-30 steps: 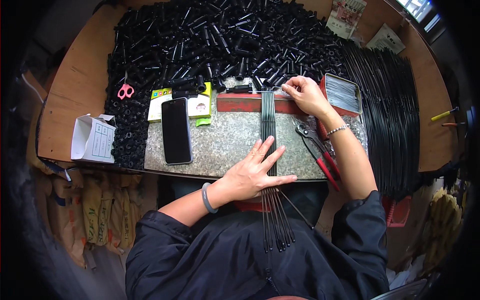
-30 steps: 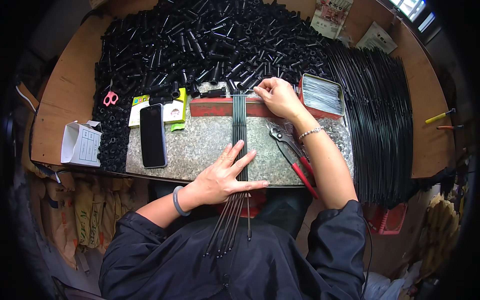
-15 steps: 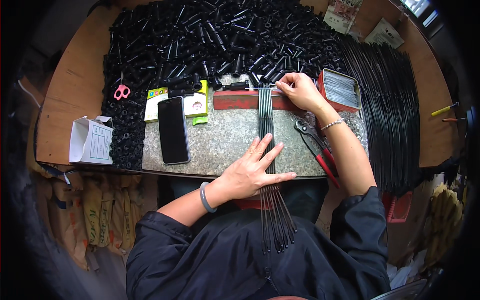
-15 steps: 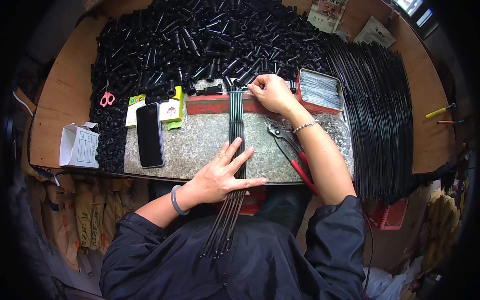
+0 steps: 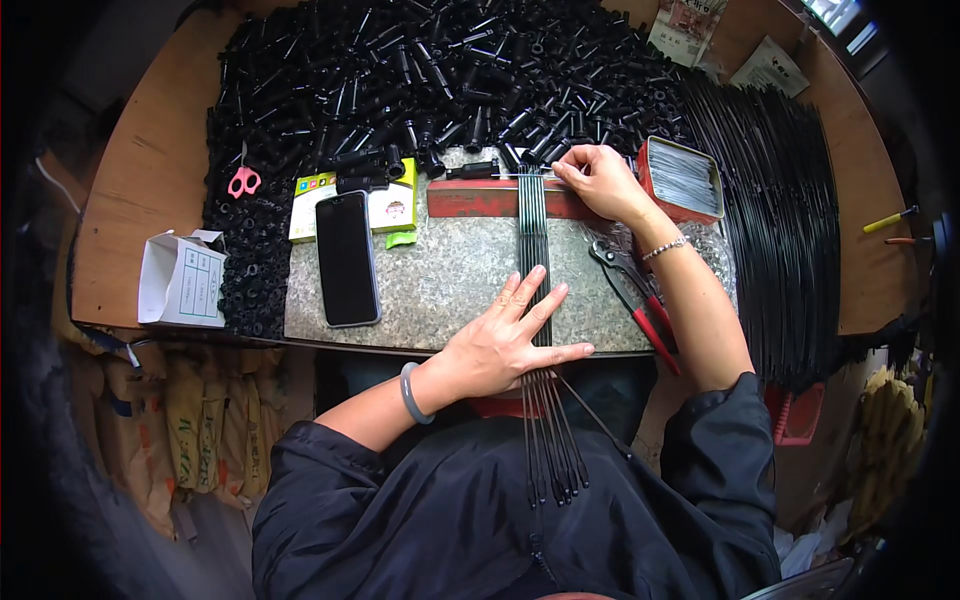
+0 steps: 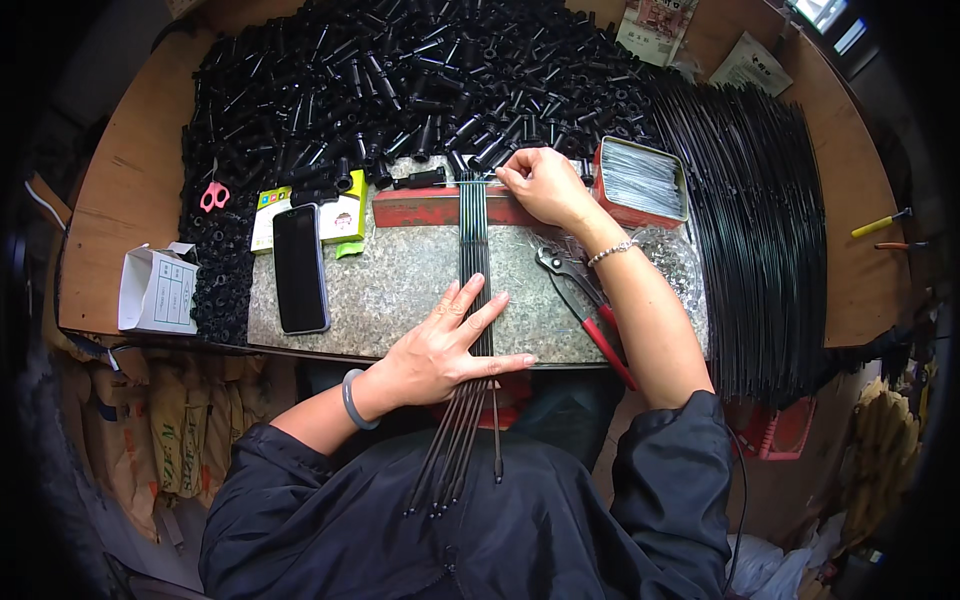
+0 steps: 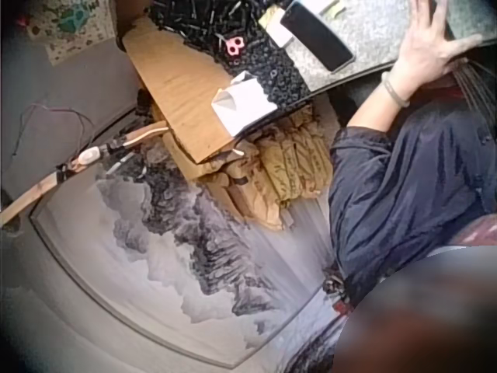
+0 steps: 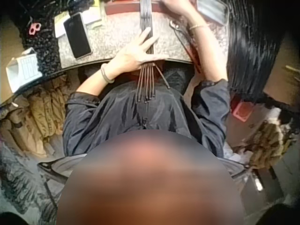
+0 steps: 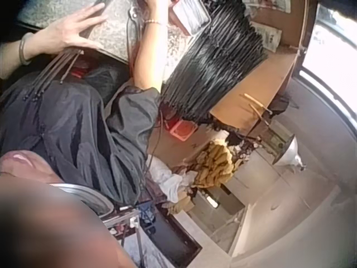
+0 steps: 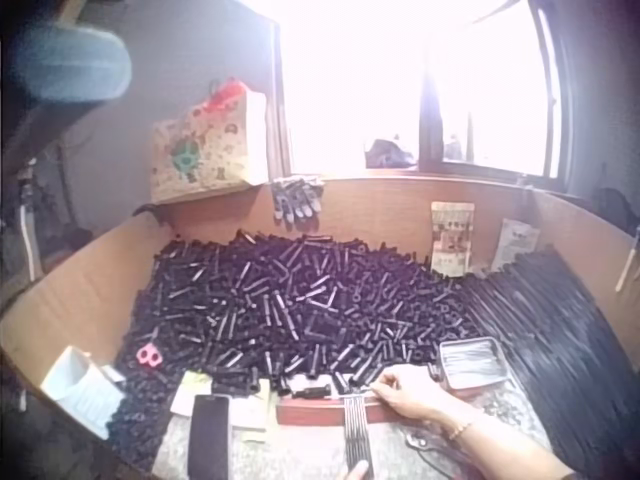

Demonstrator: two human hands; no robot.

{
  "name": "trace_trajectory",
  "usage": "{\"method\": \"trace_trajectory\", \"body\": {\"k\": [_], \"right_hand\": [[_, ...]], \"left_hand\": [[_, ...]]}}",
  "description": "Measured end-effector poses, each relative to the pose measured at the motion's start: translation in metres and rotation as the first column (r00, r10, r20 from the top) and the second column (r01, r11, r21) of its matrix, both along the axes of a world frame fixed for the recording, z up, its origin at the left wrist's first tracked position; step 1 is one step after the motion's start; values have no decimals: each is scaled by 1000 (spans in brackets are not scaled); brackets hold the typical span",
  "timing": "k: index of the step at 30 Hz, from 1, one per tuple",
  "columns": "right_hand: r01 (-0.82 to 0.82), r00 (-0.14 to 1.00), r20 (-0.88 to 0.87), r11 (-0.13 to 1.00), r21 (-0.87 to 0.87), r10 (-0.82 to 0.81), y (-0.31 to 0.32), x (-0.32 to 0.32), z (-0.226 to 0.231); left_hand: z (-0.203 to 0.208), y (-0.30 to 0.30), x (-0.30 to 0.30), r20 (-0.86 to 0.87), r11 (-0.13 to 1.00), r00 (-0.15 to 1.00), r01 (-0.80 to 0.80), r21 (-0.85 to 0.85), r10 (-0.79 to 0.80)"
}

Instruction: The recorder is assembling and bundling black rods and components at a factory workbench using pliers.

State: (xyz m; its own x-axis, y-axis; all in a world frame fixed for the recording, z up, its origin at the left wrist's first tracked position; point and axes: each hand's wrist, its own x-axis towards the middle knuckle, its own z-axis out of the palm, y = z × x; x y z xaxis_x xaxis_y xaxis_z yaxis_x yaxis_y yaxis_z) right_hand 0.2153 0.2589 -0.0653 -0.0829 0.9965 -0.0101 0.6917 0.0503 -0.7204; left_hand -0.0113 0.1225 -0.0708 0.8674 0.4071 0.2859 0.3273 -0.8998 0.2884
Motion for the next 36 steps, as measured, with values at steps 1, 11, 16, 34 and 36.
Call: {"method": "trace_trajectory", "body": {"k": [1, 11, 16, 34, 36], "right_hand": [[-4, 1000, 2, 1000, -1, 4, 0, 0, 1], [-54, 999, 6, 998, 30, 54, 2, -5, 2], [-92, 995, 27, 996, 20, 91, 4, -9, 13], [-186, 982, -33, 981, 64, 188, 9, -9, 5], [-191, 980, -34, 978, 85, 195, 8, -9, 6]], "left_hand": [[0, -1, 0, -1, 1000, 1000, -3, 7, 3], [0, -1, -1, 8, 1000, 1000, -9, -5, 9], [0, -1, -1, 27, 1000, 1000, -4, -12, 4], [-1, -1, -2, 49, 1000, 999, 0, -27, 1], [0, -1, -2, 44, 1000, 999, 0, -17, 0]]}}
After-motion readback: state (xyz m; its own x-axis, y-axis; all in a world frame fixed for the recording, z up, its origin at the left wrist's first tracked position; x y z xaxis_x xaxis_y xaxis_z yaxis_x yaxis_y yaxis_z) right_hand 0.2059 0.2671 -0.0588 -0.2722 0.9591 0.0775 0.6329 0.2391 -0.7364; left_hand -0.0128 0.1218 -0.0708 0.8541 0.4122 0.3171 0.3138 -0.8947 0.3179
